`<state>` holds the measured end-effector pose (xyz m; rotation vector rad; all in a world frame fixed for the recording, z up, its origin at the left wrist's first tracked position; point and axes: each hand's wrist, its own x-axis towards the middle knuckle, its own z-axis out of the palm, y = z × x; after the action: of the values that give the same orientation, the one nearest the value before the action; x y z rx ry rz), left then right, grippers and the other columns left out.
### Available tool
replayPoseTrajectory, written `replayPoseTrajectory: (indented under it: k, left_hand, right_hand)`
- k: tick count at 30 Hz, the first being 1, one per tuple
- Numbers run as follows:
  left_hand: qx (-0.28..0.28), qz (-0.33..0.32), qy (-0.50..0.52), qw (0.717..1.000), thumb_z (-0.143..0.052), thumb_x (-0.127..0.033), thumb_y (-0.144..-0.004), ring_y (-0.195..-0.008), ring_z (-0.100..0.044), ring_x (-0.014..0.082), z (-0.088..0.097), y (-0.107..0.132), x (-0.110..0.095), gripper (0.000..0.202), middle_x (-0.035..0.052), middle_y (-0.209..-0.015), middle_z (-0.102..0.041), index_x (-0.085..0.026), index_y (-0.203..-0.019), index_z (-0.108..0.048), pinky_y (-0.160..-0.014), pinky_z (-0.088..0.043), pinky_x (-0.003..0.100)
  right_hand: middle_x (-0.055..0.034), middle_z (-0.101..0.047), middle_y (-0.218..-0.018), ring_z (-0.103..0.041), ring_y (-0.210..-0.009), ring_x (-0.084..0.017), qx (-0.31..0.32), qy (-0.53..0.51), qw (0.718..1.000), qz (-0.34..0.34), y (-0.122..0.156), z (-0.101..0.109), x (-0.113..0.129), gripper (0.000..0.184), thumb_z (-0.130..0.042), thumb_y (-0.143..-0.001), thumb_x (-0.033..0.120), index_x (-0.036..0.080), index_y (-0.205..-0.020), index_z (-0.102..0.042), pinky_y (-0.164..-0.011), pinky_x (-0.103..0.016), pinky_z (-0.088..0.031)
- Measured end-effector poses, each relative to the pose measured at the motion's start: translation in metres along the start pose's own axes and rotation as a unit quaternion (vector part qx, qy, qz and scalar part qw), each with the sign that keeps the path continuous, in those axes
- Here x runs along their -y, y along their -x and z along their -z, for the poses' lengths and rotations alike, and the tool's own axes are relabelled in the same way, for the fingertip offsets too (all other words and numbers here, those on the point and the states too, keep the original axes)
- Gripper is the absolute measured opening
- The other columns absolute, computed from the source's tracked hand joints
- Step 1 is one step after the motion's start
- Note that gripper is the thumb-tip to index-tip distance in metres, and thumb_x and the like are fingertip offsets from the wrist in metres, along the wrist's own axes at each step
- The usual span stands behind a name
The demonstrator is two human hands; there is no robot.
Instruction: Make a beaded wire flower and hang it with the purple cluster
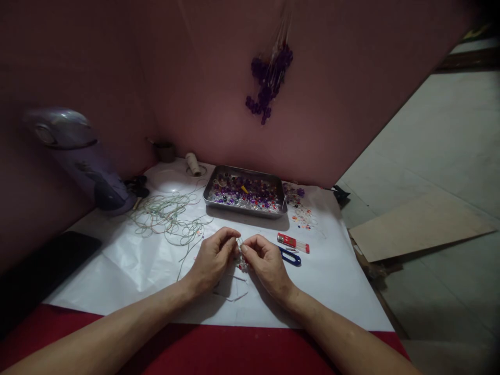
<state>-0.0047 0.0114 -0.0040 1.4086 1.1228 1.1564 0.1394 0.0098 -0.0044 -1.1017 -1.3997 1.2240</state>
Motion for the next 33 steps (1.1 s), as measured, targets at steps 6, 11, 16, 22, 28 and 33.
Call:
replayPoseTrajectory:
  k: [6,11,16,22,28,33]
  left_hand:
    - [0.010,0.010,0.011,1.000,-0.052,-0.029,-0.088,-0.060,-0.048,0.0113,0.000,0.001,-0.003,0.015,-0.0014,-0.070,-0.056,-0.017,-0.095,-0.058,-0.056,-0.040,0.025]
    - [0.019,0.014,-0.019,1.000,-0.053,-0.030,-0.087,-0.060,-0.047,0.0110,-0.001,0.003,-0.008,0.017,-0.0017,-0.065,-0.054,-0.016,-0.078,-0.056,-0.056,-0.039,0.024]
    - [0.019,0.011,-0.019,1.000,-0.052,-0.030,-0.088,-0.059,-0.045,0.0105,0.000,0.002,-0.007,0.016,-0.0024,-0.065,-0.052,-0.017,-0.079,-0.055,-0.055,-0.037,0.024]
    - [0.032,-0.009,-0.004,0.999,-0.059,-0.023,-0.081,-0.067,-0.052,0.0128,0.005,0.000,-0.001,0.013,-0.0011,-0.074,-0.056,-0.017,-0.092,-0.056,-0.063,-0.042,0.027]
    - [-0.014,-0.037,-0.103,0.994,-0.057,-0.016,-0.079,-0.065,-0.050,0.0121,0.008,0.001,-0.003,0.006,-0.0016,-0.071,-0.057,-0.018,-0.084,-0.060,-0.061,-0.041,0.026]
    - [-0.092,-0.091,-0.160,0.979,-0.053,-0.017,-0.083,-0.067,-0.051,0.0120,0.011,0.002,-0.009,0.013,0.0005,-0.082,-0.059,-0.018,-0.093,-0.061,-0.059,-0.040,0.025]
  right_hand:
    - [0.0043,-0.052,-0.058,-0.046,-0.052,-0.010,0.000,-0.025,1.000,-0.004,-0.002,0.000,-0.001,0.014,-0.060,-0.080,0.026,0.017,-0.070,-0.055,-0.051,-0.023,-0.039]
    - [0.0041,-0.052,-0.059,-0.046,-0.053,-0.010,-0.002,-0.011,1.000,0.005,-0.002,0.001,-0.005,0.013,-0.061,-0.079,0.025,0.017,-0.069,-0.056,-0.051,-0.023,-0.038]
    - [0.0043,-0.052,-0.058,-0.046,-0.052,-0.010,-0.007,-0.018,1.000,0.000,-0.002,0.001,-0.003,0.014,-0.061,-0.079,0.025,0.017,-0.068,-0.055,-0.050,-0.023,-0.037]
    - [0.0054,-0.052,-0.055,-0.045,-0.047,-0.008,-0.011,-0.060,0.998,-0.022,-0.002,0.000,0.000,0.015,-0.062,-0.079,0.028,0.017,-0.070,-0.054,-0.047,-0.022,-0.037]
    - [0.0053,-0.052,-0.056,-0.044,-0.046,-0.007,-0.021,-0.067,0.997,-0.024,-0.002,0.001,-0.003,0.016,-0.062,-0.079,0.030,0.017,-0.072,-0.055,-0.045,-0.020,-0.035]
    - [0.0046,-0.054,-0.058,-0.043,-0.046,-0.007,-0.031,-0.072,0.996,-0.031,-0.003,0.002,-0.005,0.017,-0.063,-0.079,0.032,0.017,-0.075,-0.055,-0.044,-0.020,-0.034]
